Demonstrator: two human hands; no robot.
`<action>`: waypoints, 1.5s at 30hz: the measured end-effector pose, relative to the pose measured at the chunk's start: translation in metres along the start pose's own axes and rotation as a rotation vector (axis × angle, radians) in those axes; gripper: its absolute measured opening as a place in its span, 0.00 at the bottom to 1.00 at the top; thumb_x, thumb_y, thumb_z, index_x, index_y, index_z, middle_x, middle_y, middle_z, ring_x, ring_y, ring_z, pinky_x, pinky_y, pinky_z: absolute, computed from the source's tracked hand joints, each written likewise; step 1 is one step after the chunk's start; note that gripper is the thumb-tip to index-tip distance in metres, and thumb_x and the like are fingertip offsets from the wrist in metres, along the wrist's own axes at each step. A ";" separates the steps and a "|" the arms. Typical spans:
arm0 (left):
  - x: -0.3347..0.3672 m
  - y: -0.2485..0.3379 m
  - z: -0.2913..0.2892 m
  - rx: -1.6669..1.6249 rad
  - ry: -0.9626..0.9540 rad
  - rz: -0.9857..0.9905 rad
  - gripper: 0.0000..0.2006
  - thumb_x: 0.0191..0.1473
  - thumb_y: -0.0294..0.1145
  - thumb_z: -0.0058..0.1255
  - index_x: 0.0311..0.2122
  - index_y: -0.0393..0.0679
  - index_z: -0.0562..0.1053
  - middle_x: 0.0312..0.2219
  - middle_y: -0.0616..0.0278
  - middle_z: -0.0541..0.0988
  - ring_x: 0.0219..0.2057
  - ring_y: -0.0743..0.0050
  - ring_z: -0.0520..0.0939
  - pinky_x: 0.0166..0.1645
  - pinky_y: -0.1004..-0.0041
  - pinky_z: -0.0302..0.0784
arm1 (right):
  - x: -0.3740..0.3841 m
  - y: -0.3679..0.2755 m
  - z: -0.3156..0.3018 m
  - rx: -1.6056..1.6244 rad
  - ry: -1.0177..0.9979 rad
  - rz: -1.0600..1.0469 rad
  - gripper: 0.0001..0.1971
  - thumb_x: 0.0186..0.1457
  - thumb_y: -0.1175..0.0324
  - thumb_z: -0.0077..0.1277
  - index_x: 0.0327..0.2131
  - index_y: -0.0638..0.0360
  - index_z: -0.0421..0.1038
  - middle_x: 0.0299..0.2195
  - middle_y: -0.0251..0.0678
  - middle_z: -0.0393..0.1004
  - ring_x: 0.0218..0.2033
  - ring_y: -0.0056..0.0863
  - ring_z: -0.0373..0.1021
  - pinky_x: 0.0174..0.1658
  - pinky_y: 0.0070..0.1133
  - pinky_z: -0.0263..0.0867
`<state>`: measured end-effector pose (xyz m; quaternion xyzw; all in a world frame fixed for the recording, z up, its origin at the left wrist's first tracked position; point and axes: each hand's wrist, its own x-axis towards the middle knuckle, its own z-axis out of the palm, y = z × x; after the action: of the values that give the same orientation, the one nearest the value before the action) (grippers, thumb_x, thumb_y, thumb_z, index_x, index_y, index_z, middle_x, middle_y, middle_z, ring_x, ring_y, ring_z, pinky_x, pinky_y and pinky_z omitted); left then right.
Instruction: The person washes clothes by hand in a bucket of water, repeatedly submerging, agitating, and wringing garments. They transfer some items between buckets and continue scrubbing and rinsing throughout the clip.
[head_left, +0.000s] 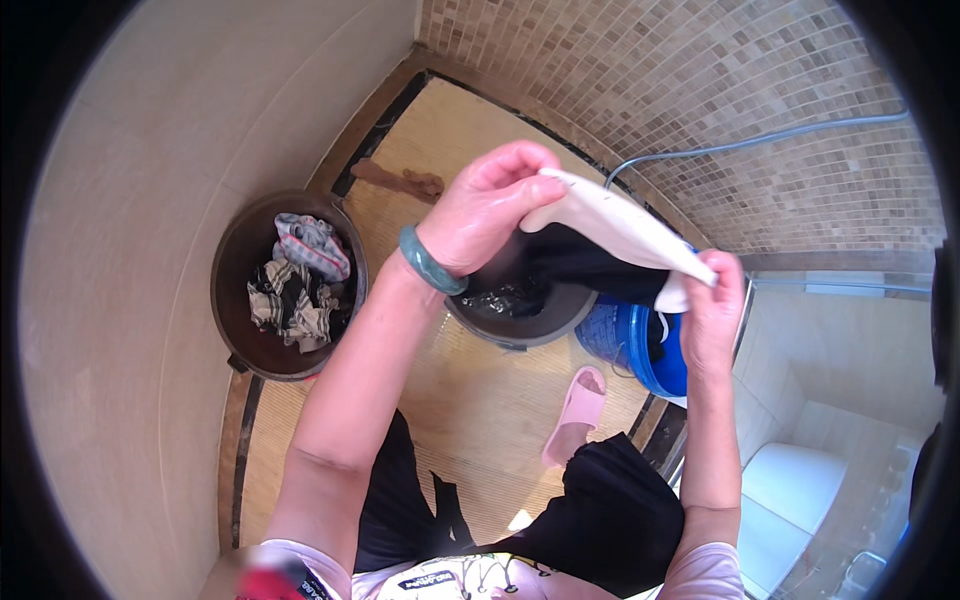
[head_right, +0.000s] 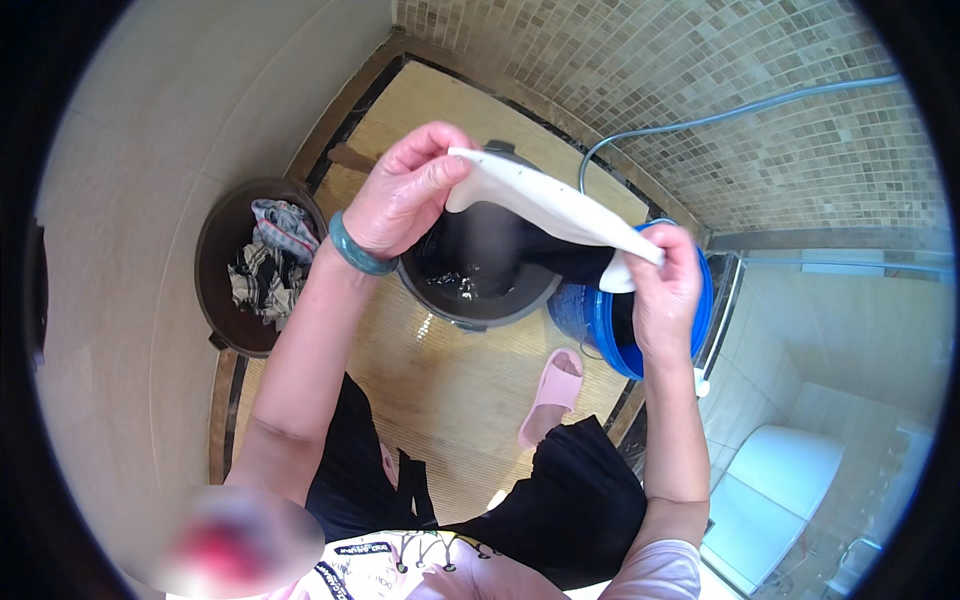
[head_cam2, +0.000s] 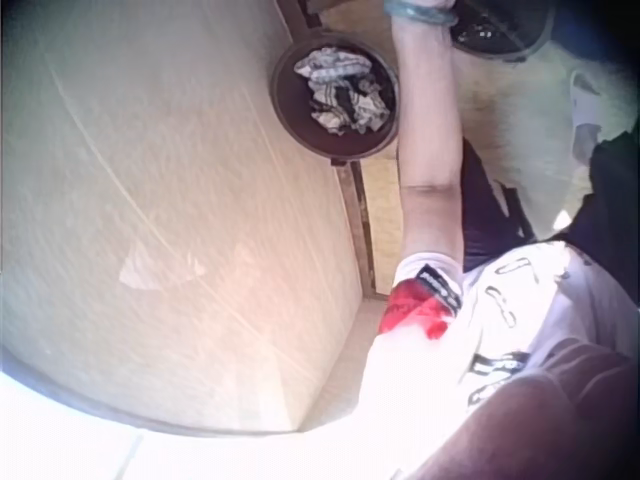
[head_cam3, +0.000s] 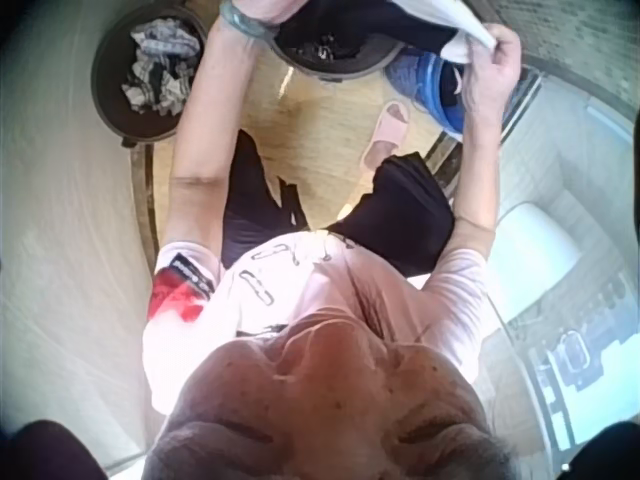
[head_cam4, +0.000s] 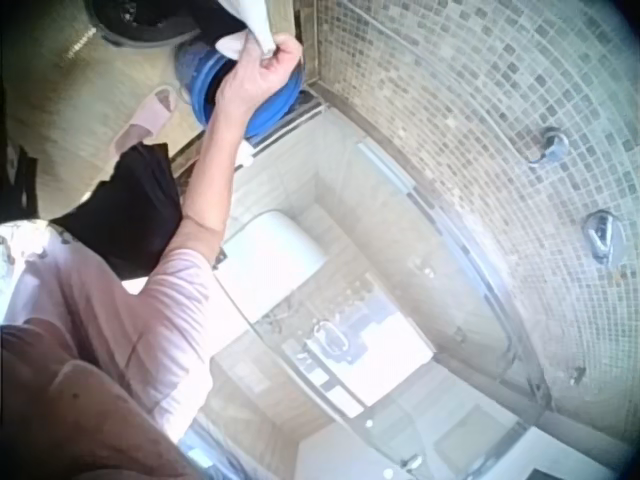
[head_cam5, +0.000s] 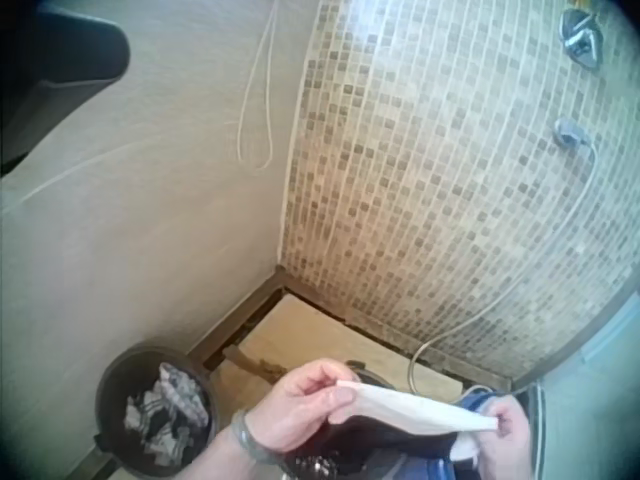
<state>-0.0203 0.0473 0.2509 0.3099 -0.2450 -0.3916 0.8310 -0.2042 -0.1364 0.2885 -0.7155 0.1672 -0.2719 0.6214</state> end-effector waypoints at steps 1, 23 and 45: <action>0.000 0.005 0.008 -0.047 -0.030 0.040 0.02 0.53 0.27 0.47 0.33 0.44 0.69 0.29 0.72 0.72 0.31 0.87 0.71 0.37 0.83 0.67 | 0.001 -0.008 0.004 0.086 -0.027 -0.103 0.09 0.50 0.79 0.49 0.33 0.56 0.62 0.35 0.32 0.65 0.36 0.17 0.63 0.40 0.16 0.62; -0.034 -0.117 -0.055 1.946 0.035 -0.651 0.25 0.50 0.30 0.37 0.56 0.48 0.57 0.59 0.50 0.49 0.60 0.47 0.48 0.57 0.55 0.51 | 0.025 0.223 0.146 -1.293 -0.783 0.411 0.15 0.50 0.65 0.43 0.41 0.59 0.66 0.38 0.50 0.70 0.41 0.46 0.66 0.45 0.33 0.63; -0.032 -0.130 -0.092 1.138 0.176 -0.040 0.24 0.45 0.37 0.53 0.50 0.48 0.65 0.55 0.49 0.58 0.52 0.48 0.64 0.50 0.62 0.65 | 0.045 -0.193 0.060 0.153 -0.088 0.107 0.17 0.60 0.62 0.37 0.48 0.61 0.61 0.42 0.39 0.69 0.42 0.29 0.69 0.46 0.26 0.66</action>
<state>-0.0442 0.0376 0.0902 0.7441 -0.3412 -0.1866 0.5432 -0.1517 -0.0812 0.4814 -0.6672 0.1566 -0.2185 0.6947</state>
